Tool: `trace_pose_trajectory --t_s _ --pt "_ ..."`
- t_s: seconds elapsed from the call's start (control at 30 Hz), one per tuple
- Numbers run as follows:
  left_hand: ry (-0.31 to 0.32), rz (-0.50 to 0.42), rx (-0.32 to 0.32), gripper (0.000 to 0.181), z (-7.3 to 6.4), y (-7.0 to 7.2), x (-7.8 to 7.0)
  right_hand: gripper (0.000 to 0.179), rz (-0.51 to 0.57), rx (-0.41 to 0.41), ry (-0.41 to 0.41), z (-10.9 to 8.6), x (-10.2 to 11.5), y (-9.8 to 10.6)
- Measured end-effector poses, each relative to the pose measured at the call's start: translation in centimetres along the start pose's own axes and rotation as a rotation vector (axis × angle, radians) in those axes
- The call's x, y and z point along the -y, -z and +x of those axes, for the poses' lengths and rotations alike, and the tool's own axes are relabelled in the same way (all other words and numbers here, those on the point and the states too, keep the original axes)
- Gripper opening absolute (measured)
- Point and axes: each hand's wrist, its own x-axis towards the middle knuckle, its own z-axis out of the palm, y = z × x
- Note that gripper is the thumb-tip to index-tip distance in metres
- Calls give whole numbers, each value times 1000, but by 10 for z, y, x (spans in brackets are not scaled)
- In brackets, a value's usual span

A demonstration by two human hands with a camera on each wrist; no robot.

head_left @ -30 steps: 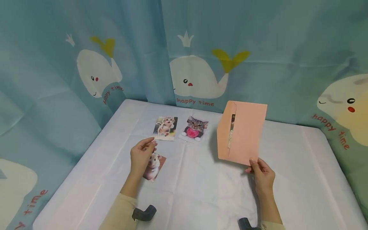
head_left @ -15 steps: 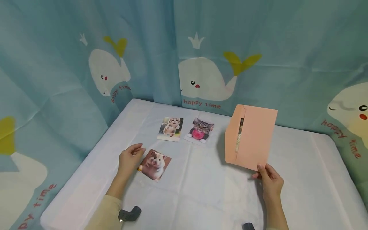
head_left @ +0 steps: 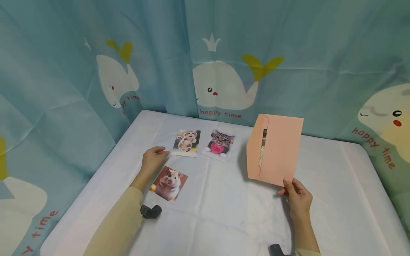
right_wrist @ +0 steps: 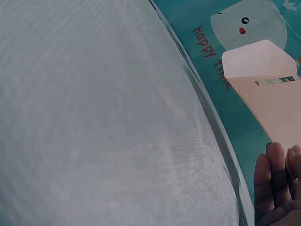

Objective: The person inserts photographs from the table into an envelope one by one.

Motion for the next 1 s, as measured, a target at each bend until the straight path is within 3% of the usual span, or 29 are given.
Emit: trace_pose_trajectory --t_s 0.17,0.3,0.53,0.77,1.0 --pt "35 31 39 41 24 -4 -9 12 -1 8 5 2 2 -3" --pt "67 61 73 44 33 -8 -15 12 0 18 -10 2 3 -2" --pt "111 125 100 47 31 -18 -22 14 -12 -8 -42 0 3 2" --pt "103 268 165 55 31 -26 -32 11 -23 -15 -32 -2 2 5" --pt "35 283 109 39 27 -31 -20 12 -37 32 3 -2 -1 3"
